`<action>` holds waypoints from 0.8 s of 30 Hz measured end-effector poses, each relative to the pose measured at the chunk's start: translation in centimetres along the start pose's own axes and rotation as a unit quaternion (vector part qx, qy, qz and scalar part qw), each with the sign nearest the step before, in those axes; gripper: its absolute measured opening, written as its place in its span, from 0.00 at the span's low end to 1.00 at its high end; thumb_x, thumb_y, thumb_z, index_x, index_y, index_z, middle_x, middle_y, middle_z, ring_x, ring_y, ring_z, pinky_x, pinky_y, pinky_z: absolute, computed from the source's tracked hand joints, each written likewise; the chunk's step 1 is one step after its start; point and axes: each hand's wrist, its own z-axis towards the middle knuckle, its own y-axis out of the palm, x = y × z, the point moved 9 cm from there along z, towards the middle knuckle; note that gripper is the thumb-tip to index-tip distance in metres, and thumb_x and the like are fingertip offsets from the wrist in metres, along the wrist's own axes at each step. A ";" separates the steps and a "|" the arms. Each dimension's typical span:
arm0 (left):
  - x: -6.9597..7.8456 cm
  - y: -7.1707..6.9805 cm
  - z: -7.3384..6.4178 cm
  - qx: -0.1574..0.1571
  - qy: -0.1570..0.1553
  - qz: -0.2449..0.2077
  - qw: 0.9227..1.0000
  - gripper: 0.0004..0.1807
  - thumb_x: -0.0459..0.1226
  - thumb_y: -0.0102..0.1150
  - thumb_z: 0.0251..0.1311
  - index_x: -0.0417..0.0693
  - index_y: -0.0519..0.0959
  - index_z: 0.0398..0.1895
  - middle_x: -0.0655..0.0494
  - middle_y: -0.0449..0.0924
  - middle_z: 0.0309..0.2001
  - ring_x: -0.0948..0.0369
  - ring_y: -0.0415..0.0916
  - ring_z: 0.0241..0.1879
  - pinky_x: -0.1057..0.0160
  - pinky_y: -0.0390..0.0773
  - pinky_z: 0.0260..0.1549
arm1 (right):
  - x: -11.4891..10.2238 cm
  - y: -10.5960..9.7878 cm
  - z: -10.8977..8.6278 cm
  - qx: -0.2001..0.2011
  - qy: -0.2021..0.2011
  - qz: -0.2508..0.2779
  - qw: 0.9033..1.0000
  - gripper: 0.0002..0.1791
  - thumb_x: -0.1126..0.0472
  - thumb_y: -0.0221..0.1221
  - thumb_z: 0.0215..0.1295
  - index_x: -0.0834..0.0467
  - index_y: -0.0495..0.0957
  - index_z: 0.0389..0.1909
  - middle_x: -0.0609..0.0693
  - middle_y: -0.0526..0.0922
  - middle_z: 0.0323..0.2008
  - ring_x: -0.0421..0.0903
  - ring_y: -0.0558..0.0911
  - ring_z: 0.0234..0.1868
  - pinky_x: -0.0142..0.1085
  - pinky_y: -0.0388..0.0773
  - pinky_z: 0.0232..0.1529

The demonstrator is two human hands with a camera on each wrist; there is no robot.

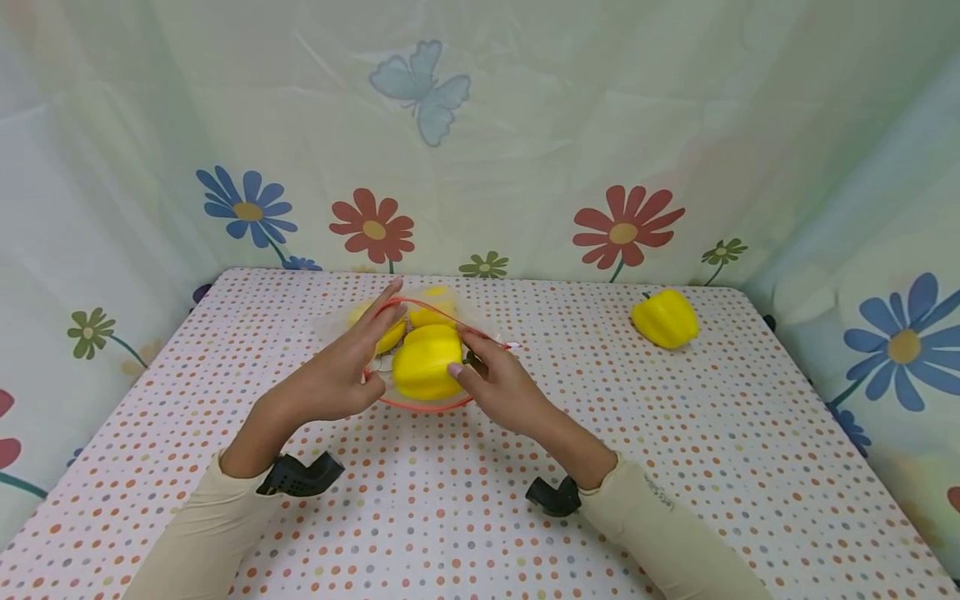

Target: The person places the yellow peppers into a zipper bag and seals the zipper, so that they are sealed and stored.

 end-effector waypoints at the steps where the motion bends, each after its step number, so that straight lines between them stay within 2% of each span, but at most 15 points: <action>1: 0.0 0.0 0.0 0.000 -0.001 0.001 1.000 0.49 0.16 0.50 0.43 0.36 0.49 0.75 0.60 0.28 0.78 0.51 0.50 0.73 0.63 0.78 0.48 | -0.1 -0.1 0.0 0.005 -0.001 -0.007 1.000 0.32 0.65 0.51 0.72 0.71 0.52 0.72 0.59 0.54 0.73 0.48 0.55 0.73 0.42 0.60 0.67; 6: -0.1 0.0 0.0 -0.002 -0.004 0.001 1.000 0.49 0.16 0.50 0.43 0.36 0.49 0.75 0.61 0.27 0.78 0.52 0.50 0.73 0.64 0.79 0.47 | -0.4 -0.2 0.0 0.003 -0.006 0.016 1.000 0.31 0.67 0.52 0.71 0.71 0.55 0.71 0.61 0.57 0.72 0.50 0.61 0.70 0.37 0.66 0.63; 11: -0.1 0.1 0.1 -0.003 -0.004 -0.005 1.000 0.48 0.16 0.50 0.44 0.35 0.49 0.75 0.61 0.28 0.78 0.52 0.50 0.73 0.66 0.79 0.44 | -0.4 -0.1 0.4 0.015 -0.005 0.030 0.999 0.30 0.67 0.56 0.69 0.70 0.60 0.69 0.59 0.64 0.69 0.50 0.68 0.66 0.33 0.72 0.56; 19: 0.0 0.0 0.0 -0.003 -0.005 -0.005 1.000 0.48 0.16 0.52 0.45 0.36 0.49 0.75 0.60 0.28 0.78 0.51 0.49 0.73 0.61 0.79 0.47 | -0.6 0.2 1.2 0.059 -0.012 0.072 0.996 0.28 0.66 0.58 0.67 0.70 0.66 0.66 0.58 0.69 0.64 0.50 0.71 0.64 0.35 0.72 0.57; 24: 0.0 -0.1 0.0 0.000 -0.007 -0.012 1.000 0.49 0.16 0.51 0.45 0.36 0.48 0.75 0.59 0.28 0.78 0.50 0.51 0.72 0.65 0.81 0.41 | 0.0 0.3 1.7 0.079 0.001 0.079 0.994 0.25 0.63 0.59 0.67 0.66 0.70 0.64 0.54 0.74 0.60 0.48 0.74 0.61 0.33 0.72 0.57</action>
